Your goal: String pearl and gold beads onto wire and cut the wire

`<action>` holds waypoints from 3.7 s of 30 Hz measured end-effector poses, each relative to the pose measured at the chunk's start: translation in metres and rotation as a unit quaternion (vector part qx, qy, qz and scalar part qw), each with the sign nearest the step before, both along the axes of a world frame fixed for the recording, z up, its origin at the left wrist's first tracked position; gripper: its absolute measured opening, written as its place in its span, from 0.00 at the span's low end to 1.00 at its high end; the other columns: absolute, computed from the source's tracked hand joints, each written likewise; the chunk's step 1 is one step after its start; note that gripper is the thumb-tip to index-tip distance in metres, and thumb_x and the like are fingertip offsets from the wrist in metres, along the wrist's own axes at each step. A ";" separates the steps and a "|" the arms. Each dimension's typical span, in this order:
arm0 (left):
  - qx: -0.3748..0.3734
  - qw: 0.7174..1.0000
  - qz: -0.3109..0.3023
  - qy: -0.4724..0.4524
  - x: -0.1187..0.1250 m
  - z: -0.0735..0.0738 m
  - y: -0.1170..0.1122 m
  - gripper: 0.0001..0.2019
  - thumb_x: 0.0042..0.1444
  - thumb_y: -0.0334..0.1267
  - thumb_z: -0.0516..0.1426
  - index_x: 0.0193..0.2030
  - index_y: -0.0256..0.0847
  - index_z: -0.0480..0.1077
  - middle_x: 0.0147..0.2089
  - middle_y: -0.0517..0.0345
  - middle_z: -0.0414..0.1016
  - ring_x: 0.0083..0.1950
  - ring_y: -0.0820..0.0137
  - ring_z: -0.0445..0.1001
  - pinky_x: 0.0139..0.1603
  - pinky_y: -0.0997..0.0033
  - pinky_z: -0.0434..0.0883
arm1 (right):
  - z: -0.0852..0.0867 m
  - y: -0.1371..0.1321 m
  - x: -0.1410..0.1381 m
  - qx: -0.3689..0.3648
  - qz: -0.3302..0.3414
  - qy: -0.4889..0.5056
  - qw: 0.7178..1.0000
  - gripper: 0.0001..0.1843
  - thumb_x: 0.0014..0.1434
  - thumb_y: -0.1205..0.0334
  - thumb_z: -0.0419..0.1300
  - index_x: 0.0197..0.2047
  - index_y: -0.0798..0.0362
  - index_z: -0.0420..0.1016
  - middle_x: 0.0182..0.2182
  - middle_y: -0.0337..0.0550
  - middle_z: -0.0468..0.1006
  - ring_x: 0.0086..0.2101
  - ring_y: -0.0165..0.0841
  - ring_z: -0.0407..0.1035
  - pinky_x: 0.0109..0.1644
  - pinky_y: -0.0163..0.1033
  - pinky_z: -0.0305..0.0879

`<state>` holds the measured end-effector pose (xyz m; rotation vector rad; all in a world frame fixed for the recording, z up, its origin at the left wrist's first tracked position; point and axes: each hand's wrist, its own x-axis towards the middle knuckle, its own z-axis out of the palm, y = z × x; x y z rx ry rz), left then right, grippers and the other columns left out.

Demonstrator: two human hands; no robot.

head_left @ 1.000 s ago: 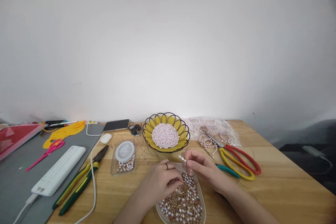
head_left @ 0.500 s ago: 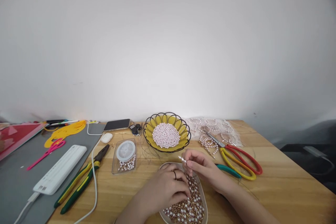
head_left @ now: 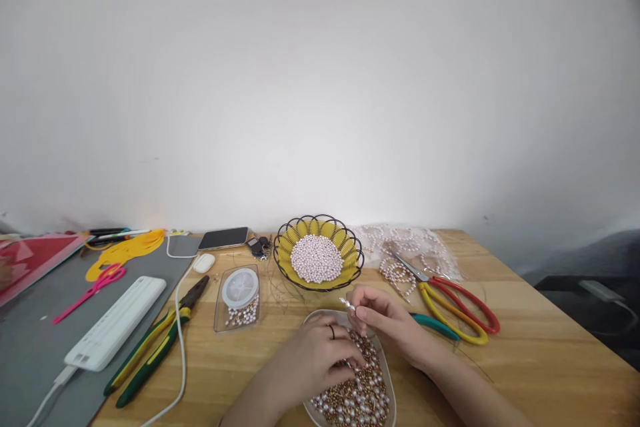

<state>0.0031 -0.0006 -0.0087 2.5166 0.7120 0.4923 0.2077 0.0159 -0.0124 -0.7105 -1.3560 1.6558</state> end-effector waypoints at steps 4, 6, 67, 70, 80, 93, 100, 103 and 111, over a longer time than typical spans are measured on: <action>-0.021 1.000 0.007 -0.012 0.000 0.004 0.000 0.08 0.58 0.33 0.68 0.45 0.40 0.80 0.46 0.53 0.84 0.54 0.62 0.78 0.61 0.64 0.69 | 0.000 0.000 0.000 0.003 0.001 0.008 1.000 0.20 0.61 0.46 0.69 0.32 0.53 0.70 0.23 0.33 0.71 0.25 0.28 0.63 0.33 0.35 0.57; -0.024 1.000 0.014 -0.011 -0.001 0.006 -0.001 0.09 0.57 0.36 0.68 0.44 0.39 0.80 0.47 0.52 0.83 0.53 0.61 0.78 0.60 0.63 0.70 | -0.001 0.000 0.001 0.004 0.000 0.009 1.000 0.20 0.61 0.47 0.69 0.32 0.52 0.70 0.24 0.33 0.71 0.26 0.28 0.63 0.33 0.35 0.57; -0.363 0.723 0.253 -0.530 -0.001 0.023 0.002 0.15 0.42 0.34 0.75 0.38 0.38 0.80 0.33 0.55 0.83 0.35 0.70 0.80 0.39 0.75 0.77 | -0.003 0.000 0.003 0.015 0.041 0.002 0.999 0.19 0.61 0.47 0.69 0.31 0.52 0.71 0.24 0.35 0.72 0.25 0.29 0.64 0.32 0.36 0.57; -0.360 0.726 0.243 -0.533 -0.002 0.023 0.002 0.14 0.44 0.34 0.74 0.38 0.39 0.81 0.33 0.56 0.83 0.36 0.70 0.81 0.39 0.75 0.78 | -0.003 -0.001 0.003 0.014 0.041 0.001 0.999 0.19 0.60 0.47 0.69 0.31 0.52 0.70 0.24 0.34 0.71 0.25 0.30 0.64 0.32 0.36 0.57; -0.331 0.742 0.249 -0.527 -0.001 0.025 0.001 0.12 0.43 0.33 0.73 0.36 0.39 0.82 0.33 0.54 0.85 0.32 0.70 0.79 0.32 0.76 0.78 | -0.003 -0.001 0.003 0.013 0.051 0.012 0.999 0.18 0.62 0.49 0.69 0.32 0.53 0.72 0.24 0.35 0.72 0.26 0.29 0.64 0.32 0.35 0.57; -0.289 0.765 0.230 -0.528 -0.003 0.022 0.002 0.12 0.47 0.27 0.70 0.39 0.42 0.83 0.34 0.57 0.85 0.32 0.73 0.79 0.32 0.80 0.78 | 0.002 -0.001 0.002 0.013 0.049 -0.002 0.999 0.19 0.61 0.48 0.69 0.31 0.53 0.71 0.23 0.34 0.71 0.26 0.28 0.63 0.32 0.35 0.57; -0.289 0.766 0.226 -0.527 -0.003 0.023 0.002 0.12 0.47 0.27 0.70 0.40 0.41 0.83 0.34 0.56 0.85 0.32 0.73 0.79 0.32 0.80 0.78 | -0.004 0.000 0.004 0.019 0.046 0.007 0.999 0.18 0.62 0.49 0.69 0.32 0.53 0.71 0.24 0.34 0.72 0.26 0.29 0.64 0.32 0.35 0.56; -0.286 0.769 0.227 -0.524 -0.003 0.023 0.002 0.12 0.47 0.27 0.70 0.40 0.41 0.83 0.34 0.56 0.85 0.31 0.73 0.79 0.32 0.80 0.78 | -0.003 0.000 0.004 0.019 0.044 0.002 0.999 0.19 0.61 0.48 0.69 0.32 0.53 0.71 0.23 0.34 0.72 0.25 0.29 0.64 0.32 0.35 0.56; -0.250 0.786 0.231 -0.516 -0.004 0.022 0.002 0.12 0.48 0.28 0.69 0.40 0.40 0.82 0.34 0.56 0.85 0.32 0.72 0.80 0.31 0.79 0.79 | 0.001 0.001 0.003 0.017 0.038 -0.016 0.999 0.20 0.61 0.47 0.69 0.31 0.53 0.71 0.23 0.34 0.71 0.25 0.29 0.63 0.32 0.35 0.57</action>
